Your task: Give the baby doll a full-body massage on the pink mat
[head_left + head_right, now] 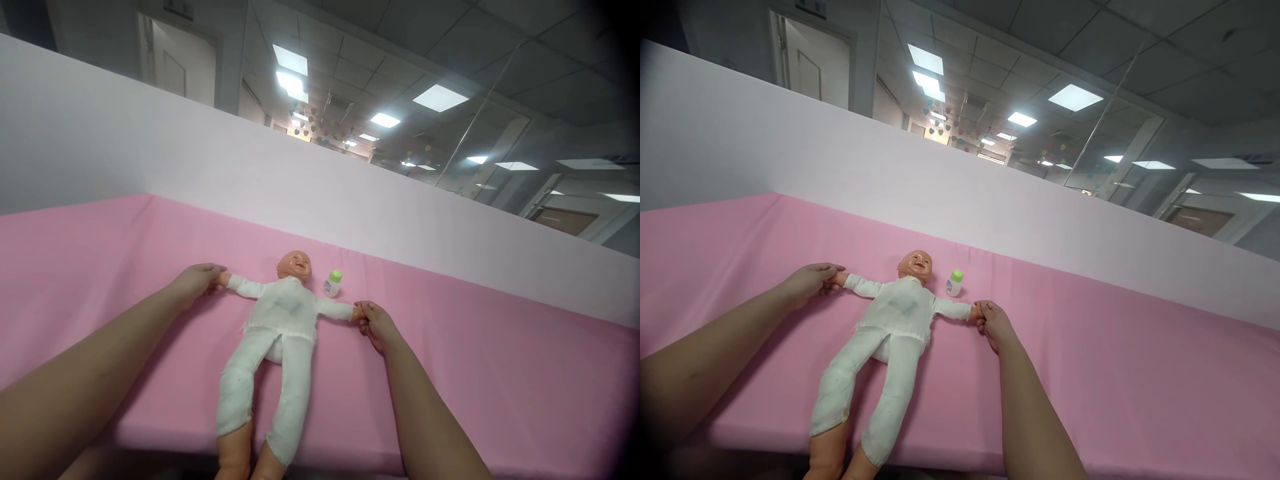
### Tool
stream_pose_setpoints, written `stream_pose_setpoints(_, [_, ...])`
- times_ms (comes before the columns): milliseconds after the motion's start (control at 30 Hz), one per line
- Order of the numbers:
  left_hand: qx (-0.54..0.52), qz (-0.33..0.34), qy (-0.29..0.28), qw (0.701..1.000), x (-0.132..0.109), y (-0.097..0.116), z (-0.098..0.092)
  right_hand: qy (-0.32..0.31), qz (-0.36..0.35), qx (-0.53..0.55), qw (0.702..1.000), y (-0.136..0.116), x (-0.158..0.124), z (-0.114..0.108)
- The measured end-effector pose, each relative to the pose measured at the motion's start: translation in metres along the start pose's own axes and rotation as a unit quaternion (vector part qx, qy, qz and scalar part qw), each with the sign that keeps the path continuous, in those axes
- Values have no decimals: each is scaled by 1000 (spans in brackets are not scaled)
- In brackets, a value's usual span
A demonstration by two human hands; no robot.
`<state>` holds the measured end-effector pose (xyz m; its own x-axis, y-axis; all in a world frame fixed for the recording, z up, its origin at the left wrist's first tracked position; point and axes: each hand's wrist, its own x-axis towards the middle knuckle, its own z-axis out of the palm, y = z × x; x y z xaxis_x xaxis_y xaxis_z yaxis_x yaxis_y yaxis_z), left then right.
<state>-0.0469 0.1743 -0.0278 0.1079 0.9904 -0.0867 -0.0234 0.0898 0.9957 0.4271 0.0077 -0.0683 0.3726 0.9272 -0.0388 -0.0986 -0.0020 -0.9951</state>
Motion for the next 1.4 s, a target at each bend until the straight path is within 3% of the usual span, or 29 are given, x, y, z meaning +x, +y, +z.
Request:
stream_pose_setpoints(300, [-38, 9, -11, 999, 4, -4, -1, -28, 11, 63, 998, -1, 0, -6])
stream_pose_setpoints(600, [9, 38, -31, 999, 8, -10, -6, -57, -7, 39, 998, 1, 0, -7])
stream_pose_setpoints(1067, [14, 10, -9, 1000, 2, -2, -2, -23, -9, -13, 1000, -2, -2, 1])
stream_pose_setpoints(1400, [-9, -1, 9, 1000, -2, 2, 2, 5, 5, 15, 1000, -1, 1, -2])
